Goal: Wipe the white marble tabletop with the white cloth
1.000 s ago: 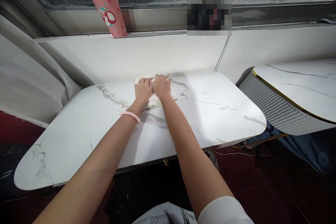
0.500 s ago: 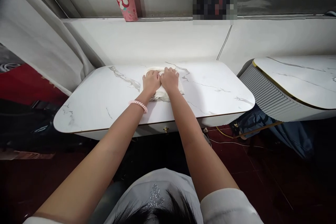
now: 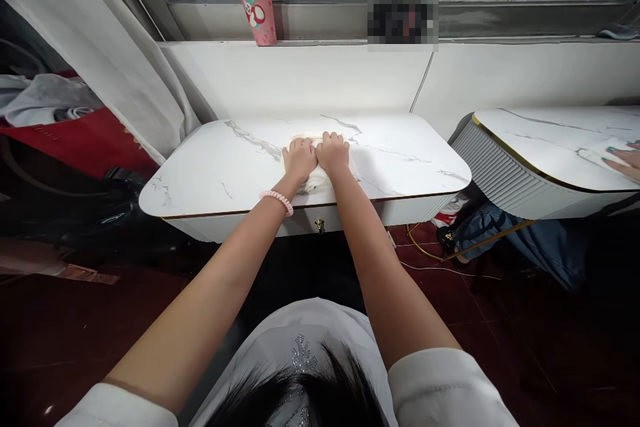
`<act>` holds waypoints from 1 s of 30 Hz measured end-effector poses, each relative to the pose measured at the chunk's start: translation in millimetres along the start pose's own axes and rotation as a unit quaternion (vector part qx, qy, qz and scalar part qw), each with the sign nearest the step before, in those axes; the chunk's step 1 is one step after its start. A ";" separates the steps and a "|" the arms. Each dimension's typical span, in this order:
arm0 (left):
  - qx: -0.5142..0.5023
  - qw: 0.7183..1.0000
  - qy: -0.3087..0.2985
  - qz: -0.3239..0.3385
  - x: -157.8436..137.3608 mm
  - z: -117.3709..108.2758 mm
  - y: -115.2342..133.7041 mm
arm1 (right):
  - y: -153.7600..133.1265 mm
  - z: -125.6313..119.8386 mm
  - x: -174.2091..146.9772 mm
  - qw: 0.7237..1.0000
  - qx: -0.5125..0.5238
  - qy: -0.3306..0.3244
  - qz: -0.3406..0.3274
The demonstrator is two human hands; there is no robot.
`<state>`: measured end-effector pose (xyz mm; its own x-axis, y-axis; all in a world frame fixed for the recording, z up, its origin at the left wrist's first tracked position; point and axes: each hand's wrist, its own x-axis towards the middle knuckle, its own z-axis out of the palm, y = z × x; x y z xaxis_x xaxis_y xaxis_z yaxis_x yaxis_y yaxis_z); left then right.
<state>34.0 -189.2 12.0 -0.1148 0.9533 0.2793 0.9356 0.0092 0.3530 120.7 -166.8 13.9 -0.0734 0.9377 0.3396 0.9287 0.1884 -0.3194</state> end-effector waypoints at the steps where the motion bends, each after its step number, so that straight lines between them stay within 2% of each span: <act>1: 0.000 1.000 0.000 -0.001 0.1 0.0 0.7 | 0.5 -0.3 1.1 1.000 0.002 -0.002 -0.002; 6: 0.013 1.000 -0.004 -0.012 7.9 2.9 4.6 | 7.2 5.9 15.8 1.000 0.006 -0.006 -0.008; 10: 0.024 1.000 -0.017 0.003 24.6 8.3 7.6 | 18.2 16.3 35.1 1.000 0.016 0.001 -0.005; 17: 0.025 0.999 -0.023 0.012 68.3 26.5 13.6 | 38.3 33.0 79.3 1.000 0.026 -0.001 0.007; 25: 0.012 0.999 -0.026 0.016 121.6 51.1 23.7 | 71.6 62.2 140.3 0.999 0.028 0.028 -0.008; 30: -0.011 0.999 -0.039 0.018 149.5 62.8 30.6 | 76.5 54.9 161.5 1.000 0.019 0.010 0.020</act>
<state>66.4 -27.4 8.4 -0.0548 0.9734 0.2223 0.9308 -0.0308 0.3642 160.0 15.0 -4.3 -0.0281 0.9386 0.3439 0.9161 0.1619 -0.3668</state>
